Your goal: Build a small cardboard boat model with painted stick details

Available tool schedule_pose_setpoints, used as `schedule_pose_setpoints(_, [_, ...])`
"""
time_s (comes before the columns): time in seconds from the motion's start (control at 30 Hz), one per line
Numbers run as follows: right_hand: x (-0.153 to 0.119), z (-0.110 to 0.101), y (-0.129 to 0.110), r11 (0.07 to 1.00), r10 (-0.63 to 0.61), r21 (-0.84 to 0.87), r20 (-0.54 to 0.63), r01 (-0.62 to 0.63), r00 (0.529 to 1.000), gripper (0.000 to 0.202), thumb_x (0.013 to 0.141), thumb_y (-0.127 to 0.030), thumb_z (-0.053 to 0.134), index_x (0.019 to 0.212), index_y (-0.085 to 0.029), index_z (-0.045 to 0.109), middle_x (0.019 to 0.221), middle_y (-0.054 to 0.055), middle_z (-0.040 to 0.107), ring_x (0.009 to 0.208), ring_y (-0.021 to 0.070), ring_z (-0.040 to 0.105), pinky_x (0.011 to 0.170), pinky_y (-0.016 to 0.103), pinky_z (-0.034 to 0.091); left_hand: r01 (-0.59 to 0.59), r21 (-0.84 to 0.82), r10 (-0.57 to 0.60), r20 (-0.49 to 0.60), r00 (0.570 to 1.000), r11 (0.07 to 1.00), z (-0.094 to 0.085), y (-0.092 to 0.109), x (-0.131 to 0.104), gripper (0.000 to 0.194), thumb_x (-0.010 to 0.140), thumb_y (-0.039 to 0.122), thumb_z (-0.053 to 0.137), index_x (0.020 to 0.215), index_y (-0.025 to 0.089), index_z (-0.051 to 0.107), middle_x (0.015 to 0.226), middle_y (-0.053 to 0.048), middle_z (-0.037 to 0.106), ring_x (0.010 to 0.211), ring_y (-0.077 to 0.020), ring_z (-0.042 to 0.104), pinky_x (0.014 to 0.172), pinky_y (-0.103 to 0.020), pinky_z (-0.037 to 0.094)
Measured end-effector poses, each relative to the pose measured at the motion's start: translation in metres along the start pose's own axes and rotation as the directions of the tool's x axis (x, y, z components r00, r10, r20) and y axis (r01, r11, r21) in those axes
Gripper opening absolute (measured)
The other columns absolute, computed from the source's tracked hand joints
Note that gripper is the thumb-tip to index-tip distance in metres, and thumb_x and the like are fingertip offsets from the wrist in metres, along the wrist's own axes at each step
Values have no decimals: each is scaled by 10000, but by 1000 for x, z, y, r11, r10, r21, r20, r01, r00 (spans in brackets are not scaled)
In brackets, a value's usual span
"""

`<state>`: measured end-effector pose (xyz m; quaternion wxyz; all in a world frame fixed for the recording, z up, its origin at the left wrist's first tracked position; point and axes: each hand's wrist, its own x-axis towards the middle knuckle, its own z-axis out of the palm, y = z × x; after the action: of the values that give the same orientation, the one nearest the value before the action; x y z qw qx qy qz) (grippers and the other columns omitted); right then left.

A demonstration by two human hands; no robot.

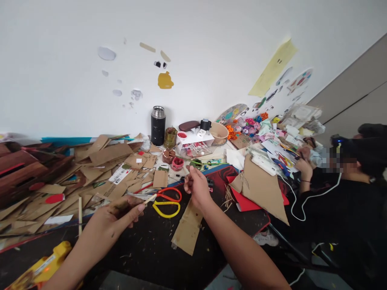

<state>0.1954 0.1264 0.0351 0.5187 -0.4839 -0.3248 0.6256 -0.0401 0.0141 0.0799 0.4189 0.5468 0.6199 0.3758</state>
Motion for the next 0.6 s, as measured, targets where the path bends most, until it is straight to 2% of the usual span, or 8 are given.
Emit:
schedule_pose_setpoints(0.2, [15, 4, -3, 999, 17, 29, -24, -17, 1000, 542, 768, -672, 820, 951, -223, 578, 601, -67, 626, 366, 92, 502, 348, 190, 242, -29, -1, 29, 65, 997, 1000, 1, -2, -2, 523, 810, 752, 676, 730, 239, 739, 633, -26, 679, 575, -208, 624, 568, -297, 534])
schedule_pose_setpoints(0.4, [32, 10, -4, 999, 9, 39, -66, -7, 998, 569, 752, -685, 838, 830, -237, 497, 593, -68, 629, 358, 84, 499, 337, 186, 249, -40, -26, 42, 116, 992, 999, 4, -2, -3, 525, 829, 741, 676, 716, 230, 716, 648, -33, 672, 607, -210, 616, 564, -288, 523])
schedule_pose_setpoints(0.6, [44, 14, -6, 998, -55, -28, -44, 53, 998, 574, 763, -719, 814, 768, -223, 526, 584, -50, 617, 356, 81, 483, 331, 200, 272, -56, -23, 59, 141, 988, 998, 6, -3, -3, 480, 852, 696, 670, 761, 231, 742, 665, -32, 686, 607, -206, 616, 583, -284, 526])
